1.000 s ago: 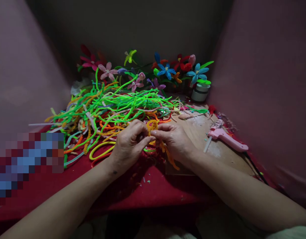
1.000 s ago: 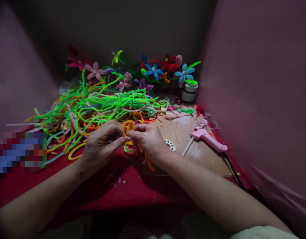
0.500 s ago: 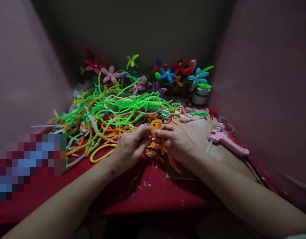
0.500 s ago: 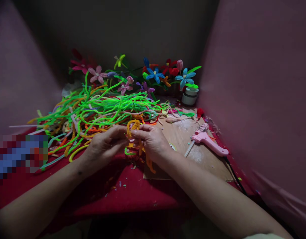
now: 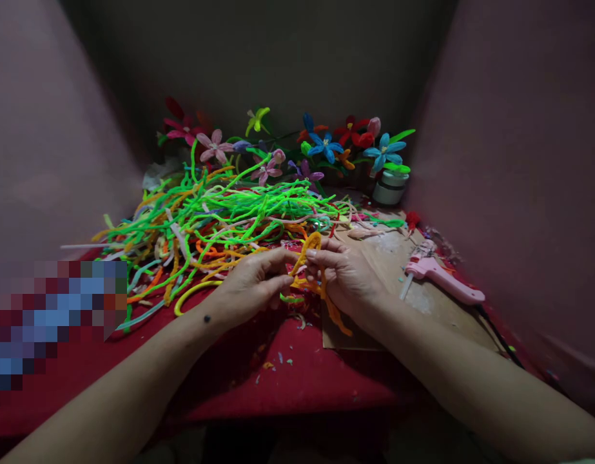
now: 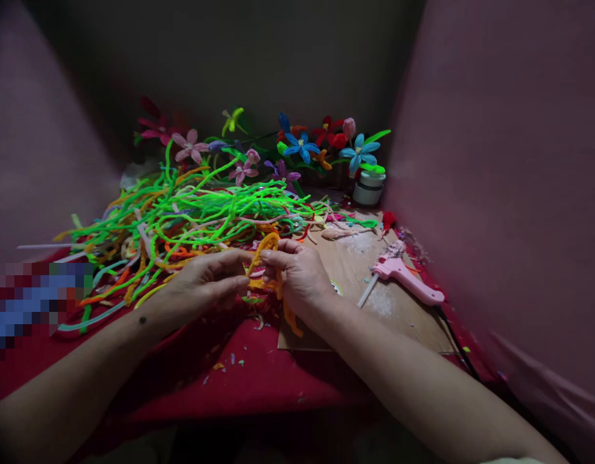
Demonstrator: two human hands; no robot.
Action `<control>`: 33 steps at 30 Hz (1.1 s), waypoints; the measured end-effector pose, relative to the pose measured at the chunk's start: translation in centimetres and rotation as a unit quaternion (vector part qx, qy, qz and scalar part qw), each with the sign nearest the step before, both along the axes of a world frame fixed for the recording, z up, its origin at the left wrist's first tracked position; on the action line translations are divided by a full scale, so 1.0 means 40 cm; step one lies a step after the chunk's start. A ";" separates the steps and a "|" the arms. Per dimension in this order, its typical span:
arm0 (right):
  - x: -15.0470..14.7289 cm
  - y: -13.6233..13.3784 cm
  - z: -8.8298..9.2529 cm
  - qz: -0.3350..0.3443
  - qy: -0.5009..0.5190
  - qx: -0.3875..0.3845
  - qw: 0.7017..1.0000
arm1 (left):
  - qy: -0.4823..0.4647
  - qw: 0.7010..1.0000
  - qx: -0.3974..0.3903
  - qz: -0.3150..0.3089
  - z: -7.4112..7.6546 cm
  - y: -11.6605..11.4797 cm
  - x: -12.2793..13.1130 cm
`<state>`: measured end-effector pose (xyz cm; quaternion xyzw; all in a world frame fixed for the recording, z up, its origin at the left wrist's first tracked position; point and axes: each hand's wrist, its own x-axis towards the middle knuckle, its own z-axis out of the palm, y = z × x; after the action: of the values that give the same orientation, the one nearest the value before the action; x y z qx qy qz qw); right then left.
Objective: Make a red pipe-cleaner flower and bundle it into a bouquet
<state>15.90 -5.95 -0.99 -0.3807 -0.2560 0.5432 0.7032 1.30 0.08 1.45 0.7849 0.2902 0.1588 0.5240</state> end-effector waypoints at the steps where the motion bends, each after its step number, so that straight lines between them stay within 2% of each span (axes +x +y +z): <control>1: -0.001 0.000 0.001 -0.003 -0.008 0.000 1.000 | 0.015 1.000 0.006 -0.005 0.000 0.005 0.000; 5: -0.004 -0.001 0.002 -0.008 -0.031 -0.004 0.999 | 0.005 1.000 -0.011 0.007 -0.006 0.021 -0.003; 8: -0.009 -0.002 0.000 -0.001 -0.027 -0.013 1.000 | -0.056 0.992 -0.108 0.019 -0.013 0.023 -0.002; 11: -0.015 -0.003 -0.004 0.000 -0.026 -0.016 1.000 | -0.140 0.965 -0.220 0.019 -0.024 0.020 0.006; 14: -0.018 -0.004 -0.008 0.002 -0.038 -0.013 0.999 | -0.165 0.952 -0.259 0.000 -0.034 0.015 0.015; 17: -0.020 -0.004 -0.009 0.000 -0.054 -0.008 0.998 | -0.135 0.969 -0.206 -0.003 -0.030 0.005 0.019; 21: -0.022 -0.004 -0.006 0.022 -0.058 0.014 0.998 | -0.076 0.991 -0.092 0.067 -0.015 -0.010 0.020; 28: -0.027 -0.011 -0.002 0.030 -0.056 0.048 0.997 | -0.102 0.988 -0.018 0.111 -0.005 -0.035 0.028; 33: -0.034 -0.023 0.008 0.041 -0.102 0.023 0.994 | -0.099 0.983 0.065 0.139 -0.012 -0.046 0.027</control>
<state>14.55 -6.87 -0.67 -0.4069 -0.3544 0.5239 0.6591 2.38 -1.78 0.97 0.7496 0.3323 0.3252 0.4711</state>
